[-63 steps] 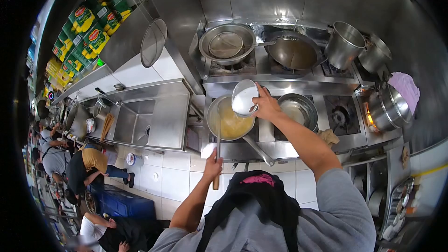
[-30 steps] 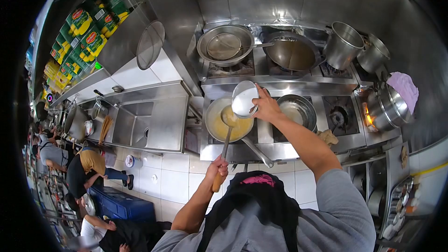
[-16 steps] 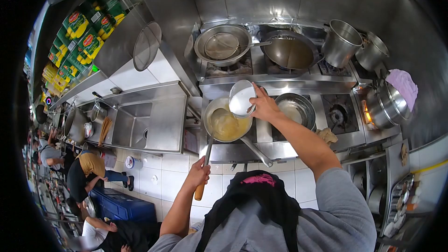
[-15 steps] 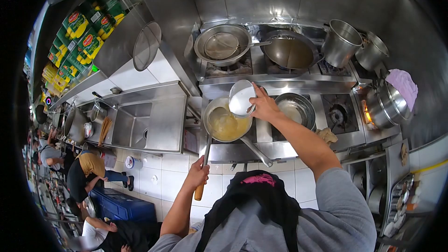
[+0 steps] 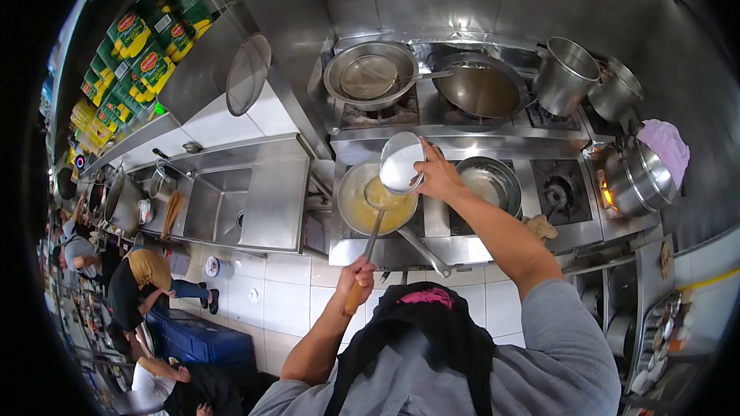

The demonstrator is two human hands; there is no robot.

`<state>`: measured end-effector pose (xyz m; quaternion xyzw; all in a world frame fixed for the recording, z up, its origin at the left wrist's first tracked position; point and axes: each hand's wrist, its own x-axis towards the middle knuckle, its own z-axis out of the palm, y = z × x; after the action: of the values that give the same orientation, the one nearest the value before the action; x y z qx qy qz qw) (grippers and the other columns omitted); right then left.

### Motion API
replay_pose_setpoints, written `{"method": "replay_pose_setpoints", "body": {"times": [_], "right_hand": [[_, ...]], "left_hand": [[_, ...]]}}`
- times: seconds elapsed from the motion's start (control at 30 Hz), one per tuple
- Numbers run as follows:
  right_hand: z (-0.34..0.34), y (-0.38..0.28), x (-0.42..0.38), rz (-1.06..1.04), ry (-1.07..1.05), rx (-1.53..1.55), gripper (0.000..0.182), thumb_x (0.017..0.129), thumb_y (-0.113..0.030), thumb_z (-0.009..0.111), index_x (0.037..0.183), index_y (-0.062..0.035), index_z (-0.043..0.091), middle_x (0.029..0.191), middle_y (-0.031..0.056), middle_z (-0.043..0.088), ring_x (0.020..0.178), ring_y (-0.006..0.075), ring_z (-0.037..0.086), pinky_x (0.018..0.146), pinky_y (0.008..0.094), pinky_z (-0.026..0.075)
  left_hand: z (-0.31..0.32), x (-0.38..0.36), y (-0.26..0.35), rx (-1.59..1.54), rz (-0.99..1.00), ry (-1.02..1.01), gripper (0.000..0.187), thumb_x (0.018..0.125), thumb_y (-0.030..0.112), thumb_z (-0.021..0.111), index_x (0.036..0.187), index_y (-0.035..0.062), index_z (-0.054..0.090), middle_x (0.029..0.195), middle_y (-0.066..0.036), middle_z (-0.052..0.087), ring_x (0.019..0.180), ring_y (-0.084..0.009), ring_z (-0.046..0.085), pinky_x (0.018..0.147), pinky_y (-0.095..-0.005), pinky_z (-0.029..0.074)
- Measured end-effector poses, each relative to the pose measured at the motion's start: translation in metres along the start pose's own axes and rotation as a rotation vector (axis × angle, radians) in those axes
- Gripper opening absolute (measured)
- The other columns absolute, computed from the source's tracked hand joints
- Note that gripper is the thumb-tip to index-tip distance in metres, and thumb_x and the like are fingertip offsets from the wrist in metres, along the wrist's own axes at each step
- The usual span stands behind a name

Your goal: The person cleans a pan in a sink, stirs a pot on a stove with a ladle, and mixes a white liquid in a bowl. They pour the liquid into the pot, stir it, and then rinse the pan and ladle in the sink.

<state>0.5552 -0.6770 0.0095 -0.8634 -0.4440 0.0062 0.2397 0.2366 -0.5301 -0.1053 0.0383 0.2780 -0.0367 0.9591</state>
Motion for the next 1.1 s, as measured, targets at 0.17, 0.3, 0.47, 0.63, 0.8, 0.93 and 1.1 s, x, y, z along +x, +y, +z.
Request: {"method": "replay_pose_setpoints", "body": {"times": [0.17,0.3,0.47,0.63,0.8,0.93,1.1], "right_hand": [[0.0,0.004,-0.001,0.0,-0.021,-0.018,0.045,0.056,-0.03,0.091,0.089,-0.0106,0.067,0.162,0.0153,0.021,0.141,0.0451,0.034,0.1,0.051,0.05],[-0.001,0.005,-0.004,-0.002,0.007,0.031,0.045,0.055,-0.031,0.091,0.082,-0.0074,0.065,0.16,0.0201,0.023,0.136,0.0417,0.043,0.101,0.0461,0.049],[-0.005,0.004,-0.012,0.098,0.002,0.151,0.049,0.052,-0.031,0.094,0.076,-0.0049,0.06,0.159,0.0243,0.025,0.127,0.0426,0.053,0.1,0.0433,0.049],[-0.002,0.007,-0.016,0.081,0.175,0.338,0.052,0.048,-0.023,0.096,0.07,-0.0031,0.053,0.152,0.0292,0.034,0.125,0.0446,0.054,0.095,0.0419,0.051],[-0.001,0.012,-0.018,0.104,0.225,0.311,0.051,0.049,-0.023,0.096,0.071,-0.0024,0.055,0.153,0.0275,0.034,0.121,0.0408,0.057,0.093,0.0411,0.052],[-0.014,0.008,-0.025,0.135,0.204,0.352,0.049,0.05,-0.023,0.096,0.072,-0.0018,0.058,0.154,0.0261,0.033,0.119,0.0394,0.059,0.092,0.0398,0.053],[-0.013,0.012,-0.034,0.101,0.216,0.291,0.047,0.05,-0.021,0.096,0.071,-0.0018,0.058,0.156,0.0241,0.032,0.119,0.0387,0.06,0.091,0.0393,0.054]], "left_hand": [[0.044,-0.042,0.014,0.217,0.027,0.075,0.005,0.101,0.017,0.052,0.104,0.0145,0.048,0.071,-0.003,0.05,0.048,-0.0068,0.044,0.04,-0.0226,0.041],[0.059,-0.069,0.019,1.107,0.135,0.363,0.05,0.099,0.023,0.054,0.145,0.0097,0.04,0.07,-0.002,0.05,0.049,-0.0107,0.046,0.043,-0.0279,0.043],[0.043,-0.079,0.03,2.004,0.514,0.548,0.051,0.097,0.02,0.052,0.145,0.0031,0.042,0.088,-0.03,0.067,0.069,-0.0432,0.067,0.064,-0.0512,0.055],[0.011,-0.027,0.04,2.292,0.673,0.592,0.054,0.096,0.022,0.053,0.144,0.0026,0.04,0.085,-0.028,0.068,0.076,-0.0464,0.066,0.068,-0.0549,0.052],[0.016,0.009,0.028,2.337,0.708,0.518,0.056,0.095,0.024,0.056,0.145,0.0063,0.04,0.082,-0.024,0.069,0.075,-0.0423,0.068,0.07,-0.0524,0.054],[0.034,-0.008,0.018,2.445,0.642,0.479,0.055,0.094,0.022,0.056,0.146,0.0105,0.042,0.083,-0.021,0.068,0.074,-0.0401,0.068,0.068,-0.0512,0.055],[0.027,-0.045,0.016,2.669,0.58,0.462,0.063,0.085,0.009,0.058,0.146,0.0212,0.045,0.089,-0.017,0.065,0.074,-0.0351,0.069,0.064,-0.0473,0.056]]}}
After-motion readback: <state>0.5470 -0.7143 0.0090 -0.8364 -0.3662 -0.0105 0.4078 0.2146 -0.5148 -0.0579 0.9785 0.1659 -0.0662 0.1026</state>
